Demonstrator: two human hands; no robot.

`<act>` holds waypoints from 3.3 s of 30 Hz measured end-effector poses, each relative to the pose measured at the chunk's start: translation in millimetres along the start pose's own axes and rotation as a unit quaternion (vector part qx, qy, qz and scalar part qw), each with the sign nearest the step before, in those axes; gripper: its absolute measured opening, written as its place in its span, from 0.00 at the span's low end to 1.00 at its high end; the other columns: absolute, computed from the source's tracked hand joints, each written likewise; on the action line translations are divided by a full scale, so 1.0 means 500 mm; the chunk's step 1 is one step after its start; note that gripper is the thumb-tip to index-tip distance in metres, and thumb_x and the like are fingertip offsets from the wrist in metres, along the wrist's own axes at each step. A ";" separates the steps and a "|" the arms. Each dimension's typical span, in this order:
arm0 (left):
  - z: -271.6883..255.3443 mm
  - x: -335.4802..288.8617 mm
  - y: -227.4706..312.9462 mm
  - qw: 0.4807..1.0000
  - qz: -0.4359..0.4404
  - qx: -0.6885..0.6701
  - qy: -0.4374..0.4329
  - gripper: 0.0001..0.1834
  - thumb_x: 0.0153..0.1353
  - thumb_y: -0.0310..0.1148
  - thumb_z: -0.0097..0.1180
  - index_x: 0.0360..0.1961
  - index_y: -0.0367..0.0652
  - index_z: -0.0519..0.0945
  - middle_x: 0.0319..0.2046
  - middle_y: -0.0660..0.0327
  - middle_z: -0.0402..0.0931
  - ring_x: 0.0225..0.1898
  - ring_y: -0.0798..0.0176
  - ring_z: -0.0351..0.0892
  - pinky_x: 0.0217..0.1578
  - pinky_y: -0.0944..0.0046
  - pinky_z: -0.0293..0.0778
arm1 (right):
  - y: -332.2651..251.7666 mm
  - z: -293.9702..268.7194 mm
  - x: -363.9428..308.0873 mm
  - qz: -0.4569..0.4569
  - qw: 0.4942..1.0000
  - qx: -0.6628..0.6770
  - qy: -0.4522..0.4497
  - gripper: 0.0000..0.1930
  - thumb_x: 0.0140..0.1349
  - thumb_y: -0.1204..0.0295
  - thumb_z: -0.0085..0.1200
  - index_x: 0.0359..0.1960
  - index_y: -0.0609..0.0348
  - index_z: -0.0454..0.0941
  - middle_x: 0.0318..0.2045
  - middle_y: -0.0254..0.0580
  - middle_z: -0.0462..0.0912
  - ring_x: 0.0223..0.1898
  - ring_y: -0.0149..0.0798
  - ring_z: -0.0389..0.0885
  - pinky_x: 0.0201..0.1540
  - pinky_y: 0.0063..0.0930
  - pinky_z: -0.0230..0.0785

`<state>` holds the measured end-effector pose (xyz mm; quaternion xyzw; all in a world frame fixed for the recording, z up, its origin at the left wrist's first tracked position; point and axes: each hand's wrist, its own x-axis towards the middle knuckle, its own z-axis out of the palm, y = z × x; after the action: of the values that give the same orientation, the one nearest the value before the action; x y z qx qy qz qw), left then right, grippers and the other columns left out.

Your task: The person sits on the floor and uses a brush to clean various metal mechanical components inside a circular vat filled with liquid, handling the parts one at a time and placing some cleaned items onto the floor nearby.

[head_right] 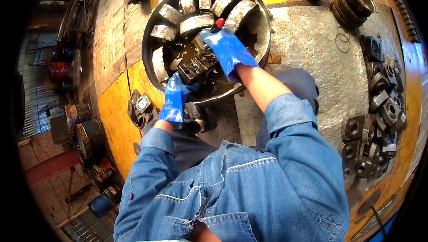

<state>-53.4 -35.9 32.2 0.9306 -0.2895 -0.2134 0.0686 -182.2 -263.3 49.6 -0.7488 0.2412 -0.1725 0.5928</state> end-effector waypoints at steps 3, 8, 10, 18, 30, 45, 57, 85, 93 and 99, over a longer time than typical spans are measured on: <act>0.002 0.003 0.015 1.000 0.014 -0.015 0.004 0.45 0.45 0.60 0.81 0.55 0.35 0.82 0.50 0.43 0.87 0.55 0.41 0.86 0.57 0.49 0.81 | -0.005 0.029 0.004 0.062 0.997 0.037 -0.035 0.27 0.71 0.46 0.54 0.42 0.62 0.87 0.33 0.45 0.87 0.37 0.36 0.81 0.46 0.33 0.72; 0.012 0.005 -0.015 1.000 0.013 0.007 0.015 0.43 0.46 0.59 0.81 0.55 0.37 0.83 0.50 0.43 0.87 0.55 0.42 0.87 0.57 0.49 0.82 | -0.068 0.026 0.003 0.186 0.977 0.041 -0.100 0.23 0.64 0.56 0.57 0.42 0.69 0.86 0.36 0.58 0.88 0.40 0.49 0.87 0.48 0.41 0.76; 0.014 0.002 -0.018 1.000 0.012 0.014 0.024 0.42 0.46 0.59 0.81 0.54 0.38 0.84 0.49 0.43 0.88 0.54 0.42 0.87 0.56 0.49 0.82 | -0.055 0.033 0.001 0.197 0.974 -0.020 -0.108 0.26 0.64 0.50 0.56 0.38 0.67 0.86 0.32 0.54 0.87 0.38 0.45 0.86 0.46 0.39 0.75; 0.011 0.001 -0.013 1.000 -0.008 0.014 0.016 0.40 0.47 0.54 0.81 0.56 0.38 0.85 0.51 0.46 0.88 0.55 0.43 0.88 0.57 0.50 0.82 | -0.036 -0.022 -0.028 0.243 0.951 -0.077 -0.177 0.21 0.61 0.51 0.62 0.39 0.57 0.89 0.32 0.47 0.87 0.35 0.41 0.84 0.43 0.36 0.76; 0.025 0.021 -0.019 1.000 0.012 -0.015 0.019 0.37 0.48 0.51 0.81 0.54 0.39 0.86 0.50 0.44 0.88 0.55 0.41 0.87 0.58 0.49 0.81 | 0.085 -0.047 0.008 0.209 0.975 -0.030 -0.071 0.22 0.66 0.53 0.62 0.48 0.60 0.88 0.36 0.47 0.89 0.38 0.39 0.85 0.45 0.35 0.76; 0.009 0.003 -0.014 1.000 -0.005 -0.016 0.000 0.41 0.44 0.55 0.84 0.54 0.38 0.85 0.48 0.46 0.89 0.52 0.42 0.88 0.54 0.50 0.83 | 0.018 -0.010 0.009 0.138 0.982 0.104 -0.074 0.14 0.63 0.62 0.64 0.43 0.60 0.87 0.35 0.44 0.90 0.39 0.35 0.87 0.47 0.28 0.78; 0.037 0.027 -0.044 1.000 0.001 -0.012 0.007 0.39 0.46 0.53 0.82 0.55 0.41 0.85 0.50 0.46 0.88 0.54 0.43 0.87 0.57 0.51 0.82 | 0.131 0.008 0.049 0.249 0.935 -0.250 -0.040 0.21 0.67 0.52 0.59 0.48 0.54 0.89 0.43 0.56 0.90 0.48 0.58 0.90 0.51 0.42 0.82; 0.036 0.023 -0.062 0.999 0.028 -0.020 -0.006 0.42 0.48 0.54 0.81 0.60 0.40 0.84 0.52 0.45 0.88 0.57 0.42 0.86 0.59 0.50 0.80 | -0.091 0.046 -0.035 0.096 0.974 0.036 -0.203 0.20 0.66 0.58 0.64 0.54 0.56 0.89 0.44 0.43 0.92 0.47 0.34 0.89 0.56 0.29 0.79; 0.012 0.012 -0.021 1.000 0.006 0.000 -0.019 0.42 0.49 0.53 0.81 0.61 0.39 0.83 0.54 0.45 0.87 0.57 0.41 0.85 0.60 0.50 0.80 | -0.064 0.042 -0.031 0.076 0.985 0.050 -0.144 0.20 0.67 0.58 0.62 0.57 0.51 0.88 0.46 0.45 0.93 0.48 0.36 0.90 0.58 0.28 0.79; 0.032 0.027 -0.050 0.999 0.037 -0.014 -0.009 0.43 0.49 0.56 0.79 0.61 0.40 0.83 0.54 0.45 0.87 0.58 0.42 0.86 0.60 0.50 0.80 | -0.042 0.028 -0.021 0.125 0.972 -0.033 -0.198 0.20 0.65 0.58 0.65 0.54 0.54 0.89 0.44 0.46 0.92 0.46 0.39 0.89 0.58 0.32 0.79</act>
<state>-37.9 -23.1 6.8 0.9163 -0.3212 -0.2232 0.0863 -180.0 -242.5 67.2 -0.7509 0.2160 0.0632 0.6208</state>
